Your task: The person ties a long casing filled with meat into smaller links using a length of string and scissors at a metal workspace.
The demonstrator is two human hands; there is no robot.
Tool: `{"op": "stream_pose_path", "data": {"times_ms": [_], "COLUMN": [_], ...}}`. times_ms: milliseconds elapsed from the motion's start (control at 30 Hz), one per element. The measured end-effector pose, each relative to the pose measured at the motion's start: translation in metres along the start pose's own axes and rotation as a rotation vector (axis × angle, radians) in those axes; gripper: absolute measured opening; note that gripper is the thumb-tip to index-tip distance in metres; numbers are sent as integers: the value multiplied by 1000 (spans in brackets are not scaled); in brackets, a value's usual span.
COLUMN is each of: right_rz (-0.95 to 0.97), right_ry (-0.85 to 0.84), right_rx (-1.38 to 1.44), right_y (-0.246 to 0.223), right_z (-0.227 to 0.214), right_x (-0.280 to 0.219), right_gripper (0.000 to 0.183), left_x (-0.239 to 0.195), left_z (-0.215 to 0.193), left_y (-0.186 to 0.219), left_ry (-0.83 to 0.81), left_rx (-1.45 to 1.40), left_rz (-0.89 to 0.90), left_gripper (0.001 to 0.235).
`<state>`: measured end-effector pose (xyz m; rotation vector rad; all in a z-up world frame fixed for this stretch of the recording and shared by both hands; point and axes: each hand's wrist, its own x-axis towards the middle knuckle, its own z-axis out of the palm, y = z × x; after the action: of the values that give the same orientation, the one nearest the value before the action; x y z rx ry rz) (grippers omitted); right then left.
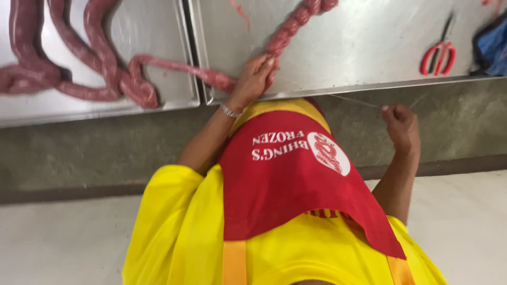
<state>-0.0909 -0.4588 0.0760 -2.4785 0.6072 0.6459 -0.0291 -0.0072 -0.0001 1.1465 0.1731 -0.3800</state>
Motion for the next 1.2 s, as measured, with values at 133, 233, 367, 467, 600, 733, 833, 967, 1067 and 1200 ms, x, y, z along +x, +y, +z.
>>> {"op": "stream_pose_path", "data": {"times_ms": [133,233,367,467,600,733,833,967,1067,1200], "right_rz": [-501,-907,-722,-1079,-1045,-1025,-1347,-965,-745,-458], "right_ry": [142,224,81,7,-207,-176,-523,-308,-192,-292], "right_rx": [-121,-308,-413,-702,-473,-459,-395,174,331,56], "right_y": [-39,-105,-248,-310,-328,-322,-295,-235,-193,-121], "right_z": [-26,-8,101,154,96,42,42,33,25,6], "right_x": [97,172,184,81,-6,-32,-42,-24,-35,-58], "right_gripper": [24,39,32,76,101,83,75,5,31,23], "left_x": [-9,-7,-15,-17,-23,-16,-7,6,13,16], "left_z": [-8,-5,-5,-12,-18,-8,-8,-25,-26,-34], "left_y": [11,17,13,1,-5,19,32,11,-14,-9], "left_ry": [-90,-177,-99,-42,-2,-76,-53,44,30,-12], "left_rx": [124,174,95,49,-129,-275,-462,-592,-582,-547], "left_rz": [-65,95,-36,31,40,-47,-287,-137,-117,-137], "left_gripper": [28,26,20,21,28,51,67,51,30,22]}}
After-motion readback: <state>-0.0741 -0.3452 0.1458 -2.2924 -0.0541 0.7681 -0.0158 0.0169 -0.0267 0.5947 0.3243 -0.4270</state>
